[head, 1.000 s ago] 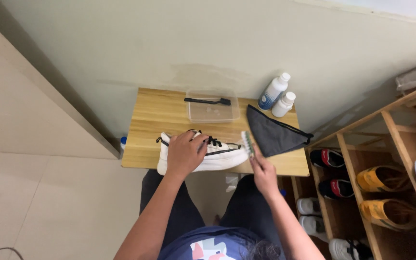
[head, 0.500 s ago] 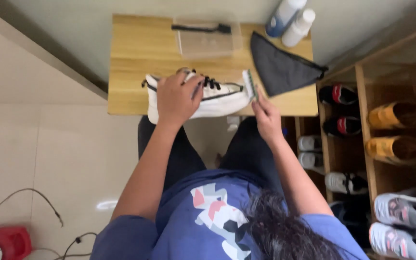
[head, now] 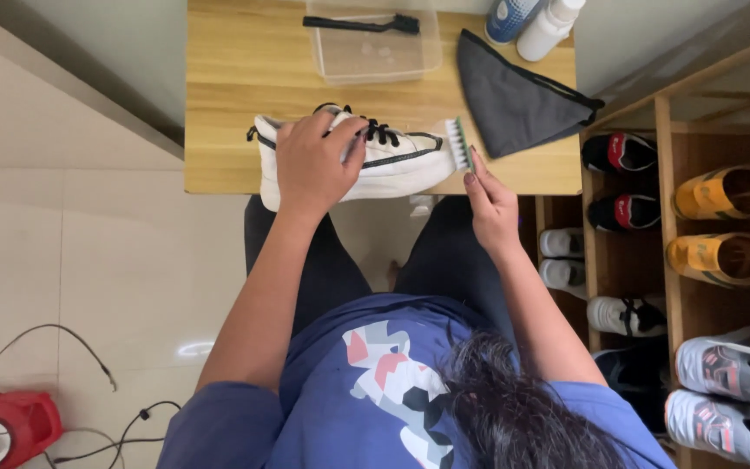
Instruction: Scrubbing the front and side panels of a white sneaker with a small cleaning brush at a table.
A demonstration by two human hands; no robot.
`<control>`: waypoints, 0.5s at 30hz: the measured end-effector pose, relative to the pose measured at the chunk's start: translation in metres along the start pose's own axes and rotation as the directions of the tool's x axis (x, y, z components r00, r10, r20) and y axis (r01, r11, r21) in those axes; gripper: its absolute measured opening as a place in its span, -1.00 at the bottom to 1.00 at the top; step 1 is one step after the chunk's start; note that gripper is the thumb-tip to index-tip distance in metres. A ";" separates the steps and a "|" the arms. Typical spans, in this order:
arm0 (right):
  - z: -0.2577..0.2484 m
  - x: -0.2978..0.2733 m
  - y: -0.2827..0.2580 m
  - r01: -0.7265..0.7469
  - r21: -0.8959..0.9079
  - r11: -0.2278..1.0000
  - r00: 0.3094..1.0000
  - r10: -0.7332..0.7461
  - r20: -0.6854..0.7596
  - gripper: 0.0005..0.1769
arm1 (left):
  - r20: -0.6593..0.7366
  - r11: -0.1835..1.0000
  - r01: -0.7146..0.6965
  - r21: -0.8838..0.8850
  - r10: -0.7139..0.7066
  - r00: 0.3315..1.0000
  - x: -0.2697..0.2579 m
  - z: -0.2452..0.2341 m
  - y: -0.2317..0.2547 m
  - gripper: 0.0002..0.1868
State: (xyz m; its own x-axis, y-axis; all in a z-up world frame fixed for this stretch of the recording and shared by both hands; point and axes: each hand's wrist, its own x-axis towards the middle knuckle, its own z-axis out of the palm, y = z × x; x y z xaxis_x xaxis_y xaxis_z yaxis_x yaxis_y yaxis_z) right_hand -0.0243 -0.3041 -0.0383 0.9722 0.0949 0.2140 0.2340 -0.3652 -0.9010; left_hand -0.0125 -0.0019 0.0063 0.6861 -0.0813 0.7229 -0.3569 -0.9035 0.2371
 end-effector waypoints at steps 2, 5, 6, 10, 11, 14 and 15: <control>-0.004 0.004 0.014 -0.014 -0.013 1.000 1.000 0.014 0.002 -0.61 | -0.002 1.000 -0.001 0.021 0.001 1.000 -0.004 0.005 -0.001 -0.88; -0.007 0.006 0.010 -0.019 -0.004 1.000 1.000 0.019 -0.006 -0.61 | -0.001 1.000 0.005 0.030 -0.005 1.000 -0.001 0.006 -0.003 -0.88; -0.008 0.002 0.005 -0.023 0.011 1.000 1.000 0.023 -0.015 -0.60 | 0.009 1.000 0.017 0.009 -0.017 1.000 -0.003 0.004 -0.002 -0.88; -0.008 -0.003 0.028 -0.046 -0.047 0.998 0.999 0.046 -0.004 -0.64 | 0.002 1.000 0.020 -0.009 -0.020 1.000 -0.003 0.007 -0.003 -0.89; -0.010 -0.006 0.032 -0.073 -0.006 0.997 0.997 0.074 0.005 -0.63 | 0.015 1.000 0.021 0.022 -0.021 1.000 -0.002 0.009 -0.005 -0.88; -0.010 -0.003 0.016 -0.075 0.021 0.997 0.997 0.074 0.019 -0.60 | 0.034 0.998 0.042 0.036 -0.043 0.998 0.002 0.007 -0.006 -0.89; -0.010 -0.004 0.005 -0.067 0.006 0.998 0.998 0.067 0.008 -0.58 | 0.058 0.999 0.054 0.004 -0.054 0.997 0.003 0.006 -0.003 -0.88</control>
State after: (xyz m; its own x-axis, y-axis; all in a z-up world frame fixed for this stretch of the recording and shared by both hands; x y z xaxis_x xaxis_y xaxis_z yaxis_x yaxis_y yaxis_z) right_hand -0.0272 -0.3160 -0.0402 0.9856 0.0777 0.1503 0.1684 -0.3650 -0.9156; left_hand -0.0055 -0.0014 0.0043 0.7400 -0.0569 0.6702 -0.3173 -0.9081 0.2732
